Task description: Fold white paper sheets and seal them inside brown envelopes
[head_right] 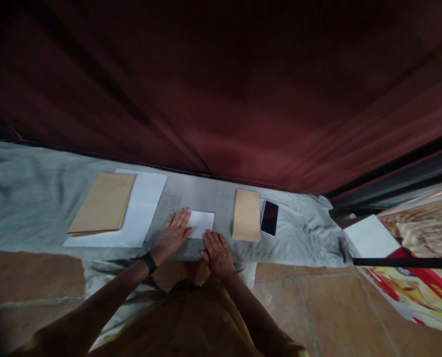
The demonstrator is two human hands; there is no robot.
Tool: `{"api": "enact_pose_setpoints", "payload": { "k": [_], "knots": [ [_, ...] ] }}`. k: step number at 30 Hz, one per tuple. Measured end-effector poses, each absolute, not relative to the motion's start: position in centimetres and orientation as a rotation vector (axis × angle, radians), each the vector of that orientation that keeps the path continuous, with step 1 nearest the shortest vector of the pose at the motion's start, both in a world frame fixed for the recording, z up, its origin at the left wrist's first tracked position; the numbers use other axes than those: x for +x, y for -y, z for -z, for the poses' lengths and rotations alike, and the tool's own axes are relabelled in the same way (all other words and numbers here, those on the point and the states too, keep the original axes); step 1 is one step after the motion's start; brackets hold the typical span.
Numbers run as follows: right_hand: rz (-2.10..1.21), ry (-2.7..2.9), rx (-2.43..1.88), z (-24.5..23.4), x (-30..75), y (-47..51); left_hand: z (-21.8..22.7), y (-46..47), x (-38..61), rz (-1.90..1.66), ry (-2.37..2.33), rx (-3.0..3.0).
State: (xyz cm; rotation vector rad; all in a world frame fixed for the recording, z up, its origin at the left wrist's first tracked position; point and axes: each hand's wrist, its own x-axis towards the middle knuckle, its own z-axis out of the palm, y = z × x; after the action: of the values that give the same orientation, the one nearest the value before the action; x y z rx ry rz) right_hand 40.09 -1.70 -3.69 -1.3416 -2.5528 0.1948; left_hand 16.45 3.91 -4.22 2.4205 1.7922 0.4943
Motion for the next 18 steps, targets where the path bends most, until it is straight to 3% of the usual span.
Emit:
{"api": "enact_pose_setpoints", "payload": {
  "k": [7,10,18],
  "knots": [
    [-0.334,2.061,-1.768,4.1,37.8,-2.4,4.6,-2.0,14.8,-0.683,-1.934,2.305],
    [-0.545,1.72,-1.92,3.9,36.2,-5.0,4.5,-1.8,15.1,-0.709,-1.935,2.31],
    [-0.765,1.481,-1.773,1.6,35.7,-6.3,3.9,-1.8,14.9,-0.85,-1.872,2.233]
  ]
}}
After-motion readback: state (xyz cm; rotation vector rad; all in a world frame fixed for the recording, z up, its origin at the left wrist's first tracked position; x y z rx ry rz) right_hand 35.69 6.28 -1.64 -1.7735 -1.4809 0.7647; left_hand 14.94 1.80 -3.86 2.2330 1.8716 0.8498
